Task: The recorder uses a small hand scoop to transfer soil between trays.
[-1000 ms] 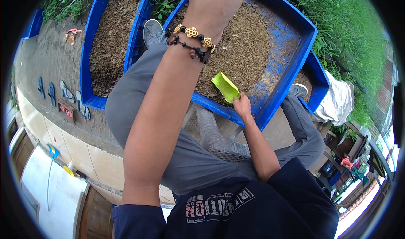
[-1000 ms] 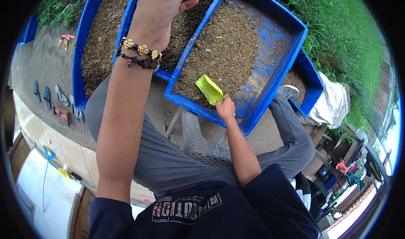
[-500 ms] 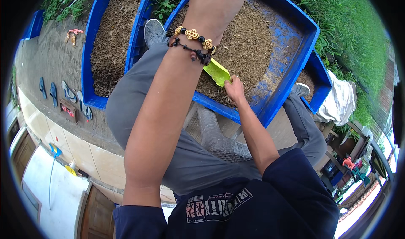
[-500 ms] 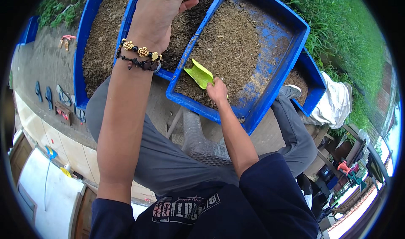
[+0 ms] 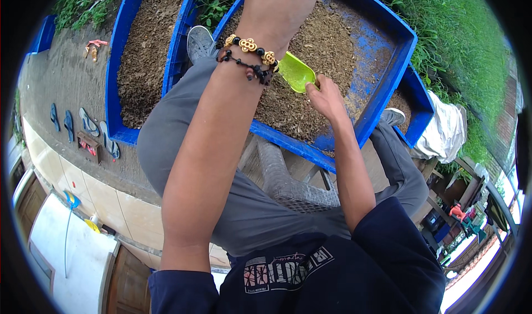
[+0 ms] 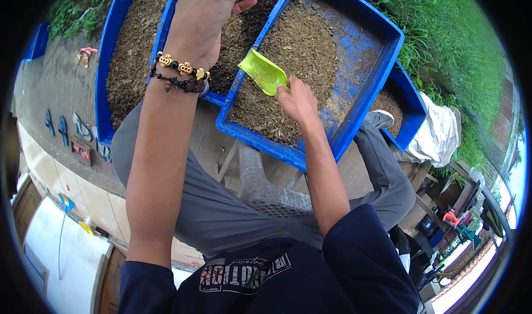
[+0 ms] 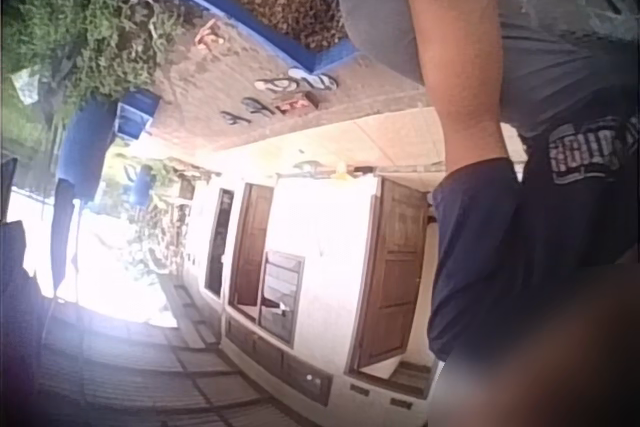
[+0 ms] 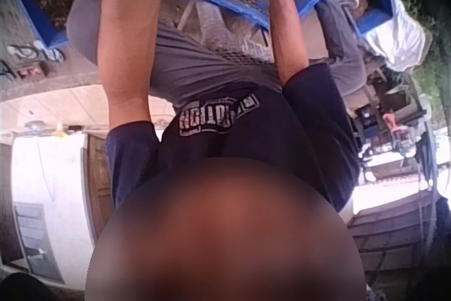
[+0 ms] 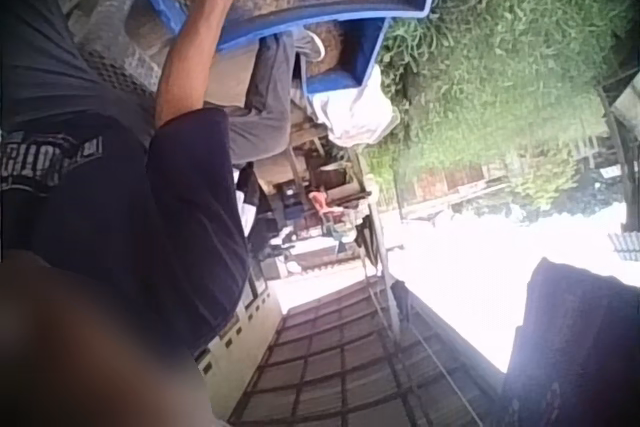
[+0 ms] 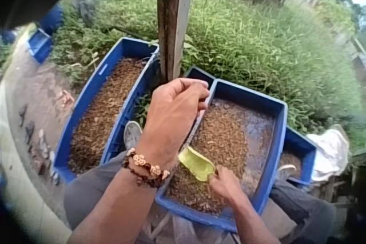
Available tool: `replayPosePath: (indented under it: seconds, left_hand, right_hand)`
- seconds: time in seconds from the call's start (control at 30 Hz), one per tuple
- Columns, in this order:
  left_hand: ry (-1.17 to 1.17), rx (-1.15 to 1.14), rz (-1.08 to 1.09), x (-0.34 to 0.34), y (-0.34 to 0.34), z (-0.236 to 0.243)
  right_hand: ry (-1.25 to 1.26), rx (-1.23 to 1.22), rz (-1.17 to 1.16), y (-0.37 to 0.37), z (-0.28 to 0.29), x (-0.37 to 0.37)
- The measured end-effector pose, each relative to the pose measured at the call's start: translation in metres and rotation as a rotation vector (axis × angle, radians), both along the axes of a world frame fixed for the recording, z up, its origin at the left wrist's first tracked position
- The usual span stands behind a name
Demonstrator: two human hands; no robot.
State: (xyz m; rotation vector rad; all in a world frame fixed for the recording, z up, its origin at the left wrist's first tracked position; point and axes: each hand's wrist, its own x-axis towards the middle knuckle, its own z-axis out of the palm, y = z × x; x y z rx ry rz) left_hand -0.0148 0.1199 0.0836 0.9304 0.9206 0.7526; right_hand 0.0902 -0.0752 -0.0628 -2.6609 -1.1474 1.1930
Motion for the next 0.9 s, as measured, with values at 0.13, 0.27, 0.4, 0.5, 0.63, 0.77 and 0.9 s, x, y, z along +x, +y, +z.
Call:
replayPosePath:
  seconds: [0.13,0.27,0.4,0.5,0.63,0.77,0.9]
  left_hand:
    - [-0.011,-0.023,0.007,-0.005,0.002,0.003]
    - [-0.075,0.016,-0.025,-0.006,-0.003,0.004]
    - [-0.060,-0.007,-0.008,-0.002,0.000,-0.003]
    - [-0.066,0.021,0.003,-0.002,-0.002,-0.004]
    - [-0.036,-0.007,-0.017,0.000,-0.002,-0.001]
    - [-0.020,-0.003,-0.025,-0.002,-0.001,-0.002]
    - [-0.127,-0.015,-0.042,-0.005,-0.006,0.005]
  right_hand:
    - [-0.044,-0.113,-0.059,-0.023,-0.020,0.003]
    - [-0.053,-0.191,-0.067,-0.058,-0.050,0.003]
    - [-0.019,-0.159,-0.097,-0.063,-0.067,-0.004]
    - [-0.001,-0.121,-0.073,-0.057,-0.080,-0.006]
    - [-0.005,-0.085,0.031,-0.048,-0.085,-0.004]
    - [-0.024,-0.085,0.066,-0.032,-0.071,-0.007]
    - [-0.029,-0.037,0.101,-0.028,-0.058,0.005]
